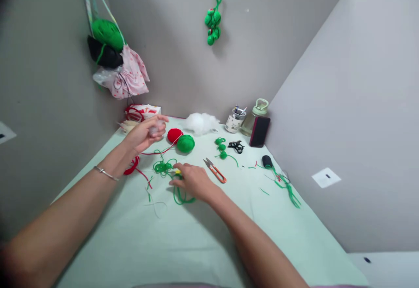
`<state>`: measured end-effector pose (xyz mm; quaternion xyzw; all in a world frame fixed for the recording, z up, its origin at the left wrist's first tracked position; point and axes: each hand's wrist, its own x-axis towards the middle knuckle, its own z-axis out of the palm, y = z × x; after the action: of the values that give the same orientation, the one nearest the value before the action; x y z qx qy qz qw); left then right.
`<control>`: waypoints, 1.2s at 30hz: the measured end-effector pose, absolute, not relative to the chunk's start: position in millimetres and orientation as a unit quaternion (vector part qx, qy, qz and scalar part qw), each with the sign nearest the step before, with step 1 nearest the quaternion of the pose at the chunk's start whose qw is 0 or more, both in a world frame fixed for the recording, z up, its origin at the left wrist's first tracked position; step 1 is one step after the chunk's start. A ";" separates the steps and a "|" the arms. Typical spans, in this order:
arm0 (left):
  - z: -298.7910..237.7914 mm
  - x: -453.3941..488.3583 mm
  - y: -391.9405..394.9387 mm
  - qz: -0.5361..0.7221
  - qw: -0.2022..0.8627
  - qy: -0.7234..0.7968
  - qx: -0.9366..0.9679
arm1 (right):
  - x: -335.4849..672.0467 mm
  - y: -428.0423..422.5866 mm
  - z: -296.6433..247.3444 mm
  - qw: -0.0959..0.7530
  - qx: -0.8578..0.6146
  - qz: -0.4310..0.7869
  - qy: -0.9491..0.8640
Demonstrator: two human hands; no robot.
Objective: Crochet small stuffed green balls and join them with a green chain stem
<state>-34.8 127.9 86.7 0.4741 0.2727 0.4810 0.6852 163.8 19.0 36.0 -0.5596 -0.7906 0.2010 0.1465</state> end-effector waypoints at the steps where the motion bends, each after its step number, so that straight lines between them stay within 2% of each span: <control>1: 85.0 -35.6 118.8 0.481 0.682 0.280 0.474 | 160.8 11.1 29.2 0.149 -0.563 0.201 -0.788; 4: 75.2 -36.3 88.0 0.473 0.669 0.314 0.479 | 160.1 -0.5 21.1 0.189 -0.585 0.195 -0.764; 8: 52.2 -29.7 42.1 0.441 0.639 0.364 0.515 | 161.7 -7.7 28.5 0.287 -0.599 0.199 -0.720; 14: 17.6 -13.8 11.3 0.431 0.613 0.376 0.545 | 144.1 -17.7 23.4 0.389 -0.555 0.224 -0.700; 19: 4.3 -13.0 15.4 0.459 0.615 0.396 0.504 | 149.4 -16.6 20.3 0.385 -0.534 0.334 -0.675; 23: -1.6 -12.9 14.9 0.475 0.627 0.413 0.459 | 164.4 -13.4 24.3 0.357 -0.536 0.349 -0.681; 27: -2.2 -9.4 10.4 0.479 0.637 0.409 0.444 | 166.7 -16.7 33.1 0.410 -0.533 0.328 -0.664; 32: 3.3 -6.6 5.4 0.462 0.642 0.399 0.465 | 154.6 -24.1 43.9 0.502 -0.456 0.450 -0.581; 36: 5.2 -9.3 5.2 0.481 0.621 0.407 0.467 | 153.8 -24.1 38.4 0.466 -0.520 0.383 -0.605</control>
<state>-9.3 5.2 5.2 0.4666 0.4067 0.4810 0.6210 153.8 -24.1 38.4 -0.5205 -0.6047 0.3829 0.4656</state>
